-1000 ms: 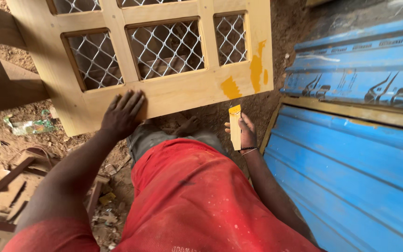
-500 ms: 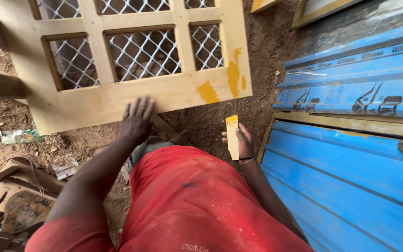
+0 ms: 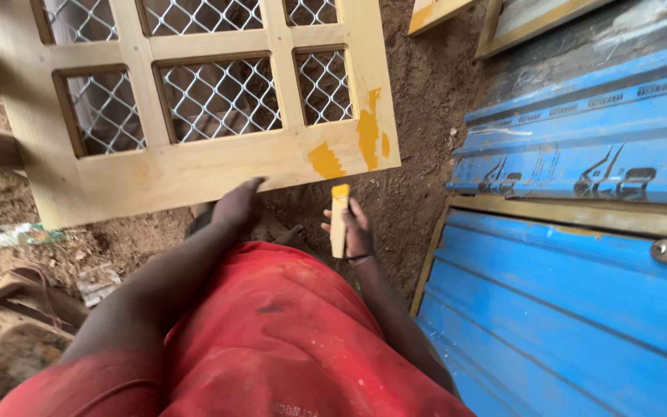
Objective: The person applies yellow putty to the joints and edges of a wooden window frame using a small scraper tool, smoothing the material into the gaps.
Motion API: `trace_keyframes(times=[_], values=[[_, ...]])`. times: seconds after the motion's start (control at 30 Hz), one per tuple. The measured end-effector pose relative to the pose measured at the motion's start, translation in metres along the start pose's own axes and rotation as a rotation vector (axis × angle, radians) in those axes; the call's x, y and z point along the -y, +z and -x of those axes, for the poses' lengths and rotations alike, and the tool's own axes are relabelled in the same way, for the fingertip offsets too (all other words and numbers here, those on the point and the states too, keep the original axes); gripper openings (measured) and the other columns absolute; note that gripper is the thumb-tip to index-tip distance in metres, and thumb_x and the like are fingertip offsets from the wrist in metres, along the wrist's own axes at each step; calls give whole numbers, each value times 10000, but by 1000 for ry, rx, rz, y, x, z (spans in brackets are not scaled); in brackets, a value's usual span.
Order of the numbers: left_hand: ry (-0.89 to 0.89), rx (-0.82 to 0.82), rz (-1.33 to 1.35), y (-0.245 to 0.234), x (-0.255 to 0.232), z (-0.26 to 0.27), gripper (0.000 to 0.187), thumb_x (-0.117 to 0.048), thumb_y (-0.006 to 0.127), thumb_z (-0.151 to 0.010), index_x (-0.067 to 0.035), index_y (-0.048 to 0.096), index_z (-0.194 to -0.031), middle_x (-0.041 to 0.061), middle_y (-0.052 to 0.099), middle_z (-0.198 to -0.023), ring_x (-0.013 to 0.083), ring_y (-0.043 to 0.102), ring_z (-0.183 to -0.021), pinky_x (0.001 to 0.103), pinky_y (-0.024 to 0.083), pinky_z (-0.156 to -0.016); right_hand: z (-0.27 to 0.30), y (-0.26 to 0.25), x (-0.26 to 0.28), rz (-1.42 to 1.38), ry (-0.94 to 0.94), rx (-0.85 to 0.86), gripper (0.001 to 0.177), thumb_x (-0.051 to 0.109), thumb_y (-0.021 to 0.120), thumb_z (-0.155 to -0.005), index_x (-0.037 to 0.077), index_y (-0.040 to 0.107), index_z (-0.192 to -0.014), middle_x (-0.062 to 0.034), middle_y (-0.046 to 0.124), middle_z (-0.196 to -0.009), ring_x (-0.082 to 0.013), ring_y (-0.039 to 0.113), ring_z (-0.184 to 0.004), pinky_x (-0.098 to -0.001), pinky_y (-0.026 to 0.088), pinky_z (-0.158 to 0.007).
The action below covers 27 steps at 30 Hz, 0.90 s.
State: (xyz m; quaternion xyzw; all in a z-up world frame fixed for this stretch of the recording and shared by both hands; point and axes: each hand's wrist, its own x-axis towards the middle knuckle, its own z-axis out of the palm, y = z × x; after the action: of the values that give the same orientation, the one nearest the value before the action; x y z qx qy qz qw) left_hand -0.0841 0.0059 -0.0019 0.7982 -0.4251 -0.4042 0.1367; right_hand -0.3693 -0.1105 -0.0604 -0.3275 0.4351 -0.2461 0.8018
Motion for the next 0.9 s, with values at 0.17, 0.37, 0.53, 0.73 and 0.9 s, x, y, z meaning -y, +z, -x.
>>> trace_keyframes(times=[0.17, 0.37, 0.53, 0.73, 0.9], values=[[-21, 197, -75, -52, 41, 2, 444, -217, 587, -929, -281, 560, -1368, 167, 705, -1172, 404, 650, -1110, 513, 515, -940, -14, 75, -9, 1074, -652, -77, 572, 40, 701, -905, 41, 563, -1460, -170, 616, -1451, -332, 617, -1343, -456, 515, -1103], [8, 460, -34, -89, 66, -25, 440, -228, 563, -928, -299, 578, -1363, 130, 774, -1061, 337, 723, -1030, 461, 556, -928, -32, 129, -17, 1379, -652, -94, 623, 59, 736, -893, 34, 531, -1480, -162, 509, -1548, -345, 533, -1412, -420, 469, -1155], [165, 570, 39, -92, 88, -49, 501, -180, 564, -874, -297, 586, -1360, 96, 774, -1104, 318, 722, -1046, 439, 546, -950, -34, 144, -50, 1476, -516, -226, 709, 88, 786, -836, 39, 507, -1486, -185, 458, -1564, -381, 503, -1421, -415, 482, -1129], [149, 722, -69, -98, 90, -68, 501, -237, 578, -920, -302, 533, -1415, 135, 759, -1125, 339, 703, -1077, 453, 541, -961, -24, 161, -53, 1623, -287, -308, 735, 231, 832, -817, 65, 515, -1459, -190, 491, -1501, -388, 599, -1260, -436, 539, -985], [194, 731, -48, -101, 94, -73, 513, -214, 585, -900, -287, 556, -1408, 156, 770, -1072, 343, 723, -1035, 451, 555, -932, -17, 177, -46, 1751, -53, -294, 716, 329, 789, -854, 83, 512, -1467, -181, 485, -1497, -400, 680, -1036, -489, 589, -808]])
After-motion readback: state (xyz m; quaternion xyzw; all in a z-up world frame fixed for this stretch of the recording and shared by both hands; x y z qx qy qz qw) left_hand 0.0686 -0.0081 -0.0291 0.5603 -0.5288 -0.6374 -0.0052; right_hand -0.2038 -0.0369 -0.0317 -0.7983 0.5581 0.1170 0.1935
